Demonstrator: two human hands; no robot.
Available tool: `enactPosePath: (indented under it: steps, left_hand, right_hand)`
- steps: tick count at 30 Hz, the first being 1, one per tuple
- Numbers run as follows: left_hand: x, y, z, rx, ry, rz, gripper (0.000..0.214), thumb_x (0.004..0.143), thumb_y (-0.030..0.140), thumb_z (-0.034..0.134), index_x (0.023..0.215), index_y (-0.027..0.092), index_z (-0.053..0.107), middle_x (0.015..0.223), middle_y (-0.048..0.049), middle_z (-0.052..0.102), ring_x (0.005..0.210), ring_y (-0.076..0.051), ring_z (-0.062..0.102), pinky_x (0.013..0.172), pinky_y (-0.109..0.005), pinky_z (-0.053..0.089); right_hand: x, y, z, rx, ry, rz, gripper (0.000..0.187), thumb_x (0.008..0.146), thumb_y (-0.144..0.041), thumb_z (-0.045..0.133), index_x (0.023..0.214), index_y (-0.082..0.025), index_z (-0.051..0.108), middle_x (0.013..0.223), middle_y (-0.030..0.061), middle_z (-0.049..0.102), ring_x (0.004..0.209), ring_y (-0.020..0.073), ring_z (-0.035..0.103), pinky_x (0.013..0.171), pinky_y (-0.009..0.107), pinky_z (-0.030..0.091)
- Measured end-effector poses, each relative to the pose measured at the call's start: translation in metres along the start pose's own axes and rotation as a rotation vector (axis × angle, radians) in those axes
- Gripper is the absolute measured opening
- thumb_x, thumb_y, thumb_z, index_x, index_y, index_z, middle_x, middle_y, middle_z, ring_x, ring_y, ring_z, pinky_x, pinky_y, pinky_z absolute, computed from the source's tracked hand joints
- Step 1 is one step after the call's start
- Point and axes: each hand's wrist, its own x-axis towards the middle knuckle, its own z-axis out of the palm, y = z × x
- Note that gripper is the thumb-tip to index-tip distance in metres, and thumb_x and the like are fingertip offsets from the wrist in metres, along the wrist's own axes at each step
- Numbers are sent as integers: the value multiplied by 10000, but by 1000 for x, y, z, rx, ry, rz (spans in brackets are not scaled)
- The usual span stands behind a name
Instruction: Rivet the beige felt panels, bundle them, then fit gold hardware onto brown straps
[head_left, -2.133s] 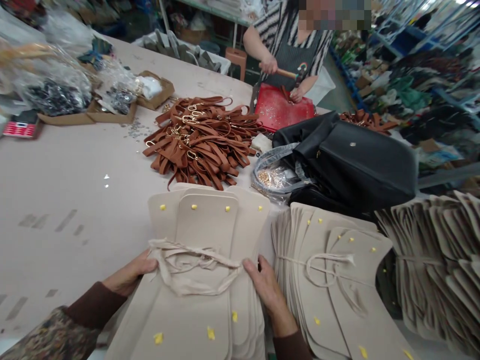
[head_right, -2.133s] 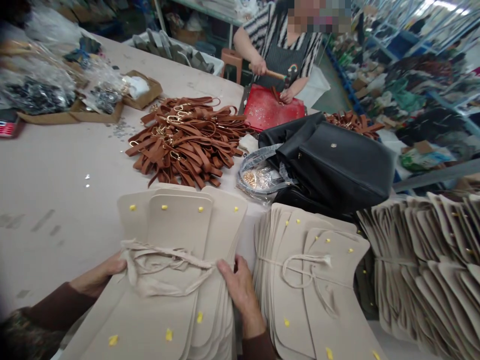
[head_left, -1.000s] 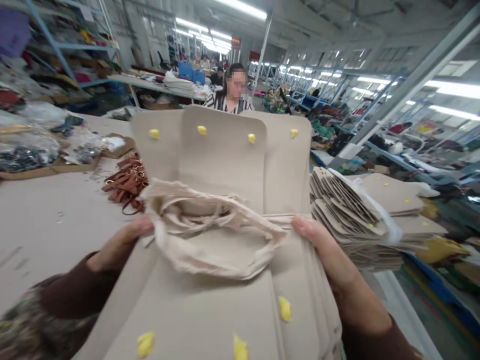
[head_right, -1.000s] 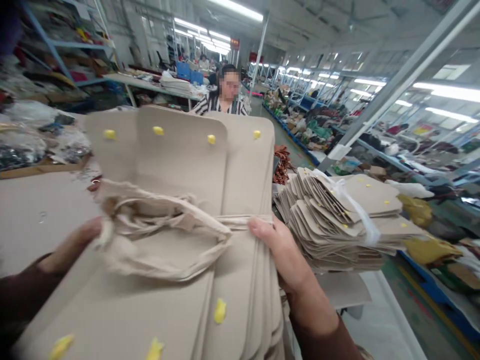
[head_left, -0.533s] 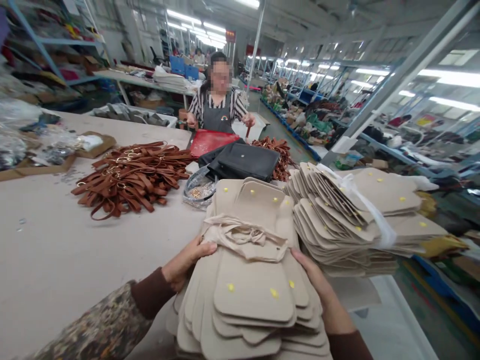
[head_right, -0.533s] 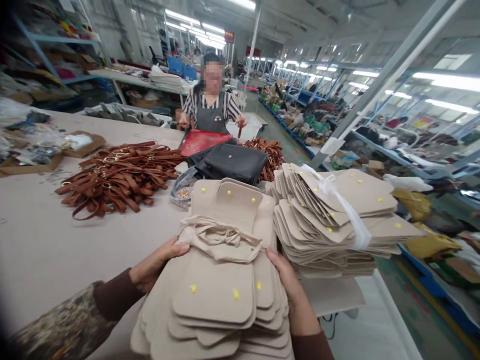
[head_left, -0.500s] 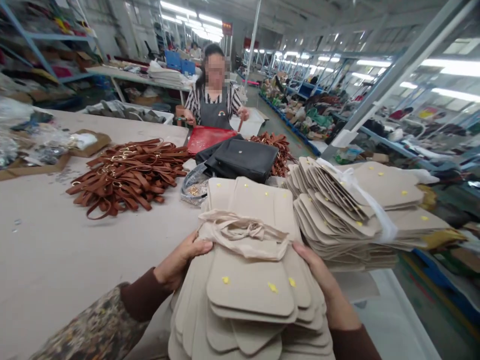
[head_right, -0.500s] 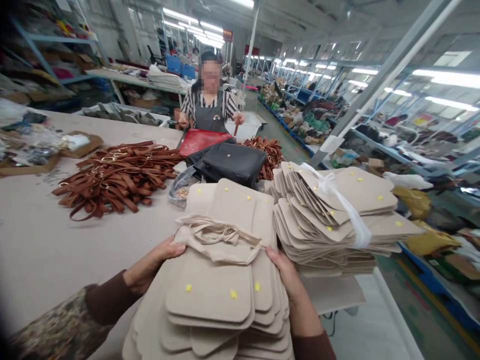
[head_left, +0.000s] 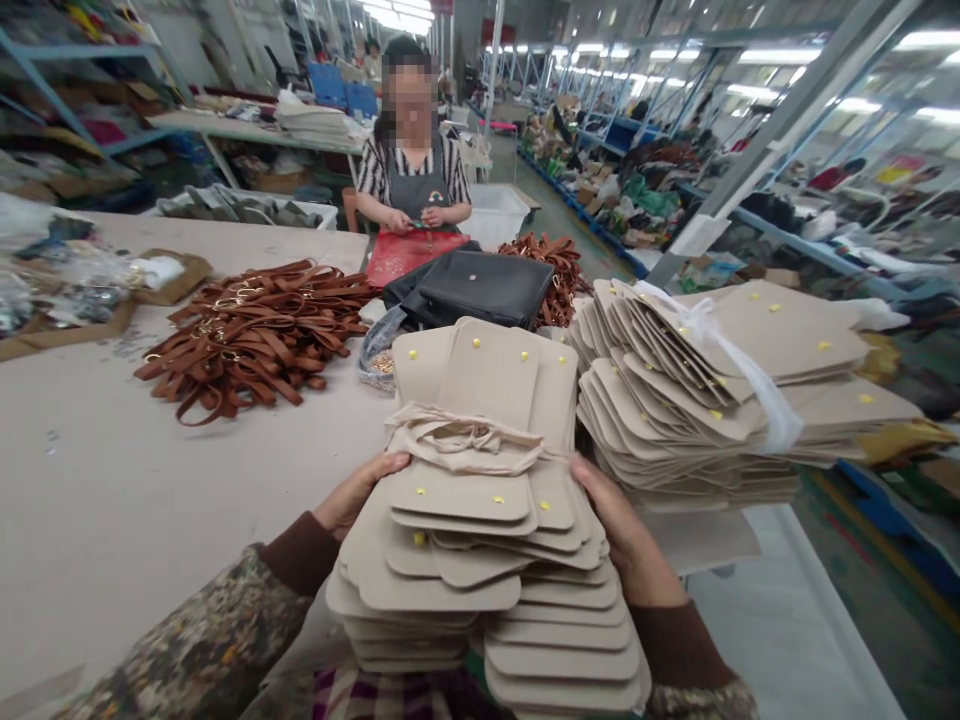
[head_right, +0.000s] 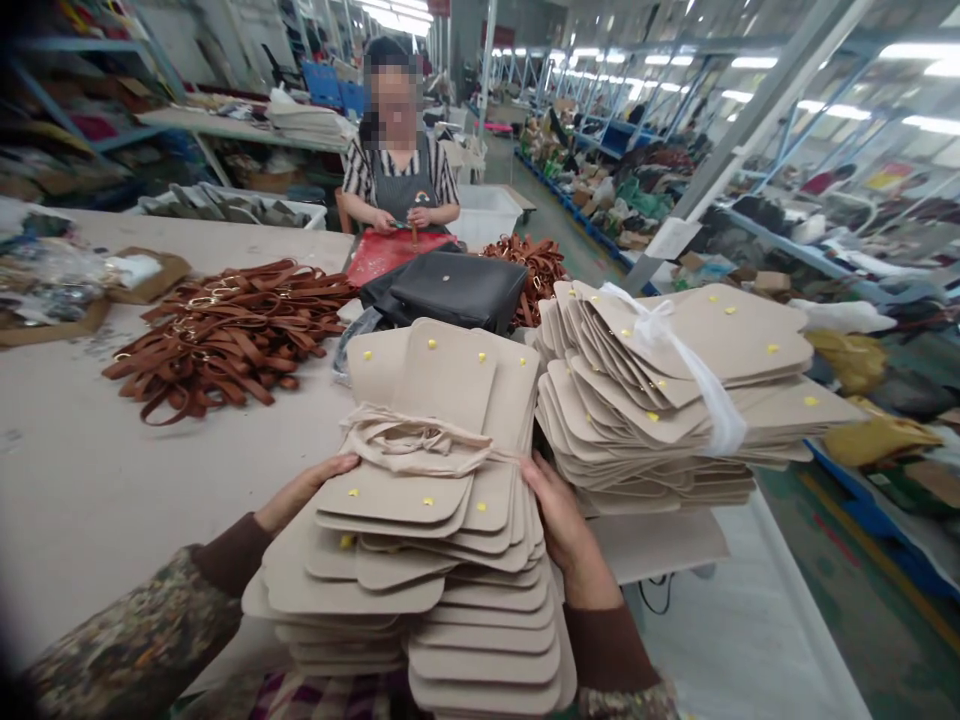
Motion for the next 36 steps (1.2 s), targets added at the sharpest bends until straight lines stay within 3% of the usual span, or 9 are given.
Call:
enactPosePath:
  steps: [3,6,10,15,19,23,29,33,36]
  left_hand:
    - [-3,0,1,12,10,-21,547,705,289,755,1203,98,632,888,-128,768,848,-311,738,755,-348,605]
    - [-5,-1,3,24,27,-46,534,748,309,723,1228,98,620,932,-138,765,885,-313,732,797,-365,601]
    - [-6,-2,5,72,75,-4,503,750,296,720,1215,119,642,914,-117,769,893,-309,730,799,-344,598]
    - [4,-3,4,112,134,45,537,692,308,754,1195,146,661,893,-94,772,921,-328,721,813,-351,601]
    - [18,-1,5,84,129,64,464,728,310,723,1158,142,677,880,-91,770,931,-318,720,827,-339,601]
    - [28,0,-1,83,225,116,430,712,201,739,1133,133,687,857,-75,772,934,-298,721,858,-304,589]
    - [25,-6,-7,92,159,146,476,787,227,695,1241,104,626,984,-105,760,993,-307,702,935,-353,556]
    - [16,-14,-2,21,84,266,436,901,244,571,1317,113,568,1069,-89,743,1039,-272,683,987,-338,521]
    - [6,-18,-3,-52,31,295,437,939,308,532,1333,120,551,1121,-82,725,1086,-269,659,1010,-343,501]
  right_hand:
    - [-46,12,-12,54,211,-133,662,779,-588,644,1325,-226,553,1360,127,585,1283,289,520,1112,510,346]
    - [-101,45,-17,59,398,-396,625,848,-546,578,1404,-286,458,1480,94,464,1367,266,425,1174,517,236]
    - [-140,92,-3,-114,488,-475,658,862,-590,534,1430,-273,434,1528,88,390,1414,311,334,1167,540,236]
    - [-118,100,13,-206,628,-447,456,895,-438,528,1285,-213,595,1395,88,552,1330,284,448,1140,446,301]
    - [-92,86,8,-182,643,-507,433,895,-416,514,1241,-182,627,1329,107,605,1259,276,516,1078,411,372]
    - [-79,85,2,-259,641,-501,464,885,-439,510,1232,-156,633,1285,127,631,1232,277,531,1065,405,372]
    - [-92,88,-2,-275,562,-487,465,889,-443,537,1269,-186,610,1324,106,607,1256,267,511,1086,422,350]
    - [-103,89,-9,-7,488,-503,593,887,-533,511,1354,-168,513,1355,140,566,1247,272,528,1088,495,358]
    - [-109,95,-19,160,552,-440,571,885,-545,522,1324,-180,516,1294,120,598,1199,231,567,1076,468,382]
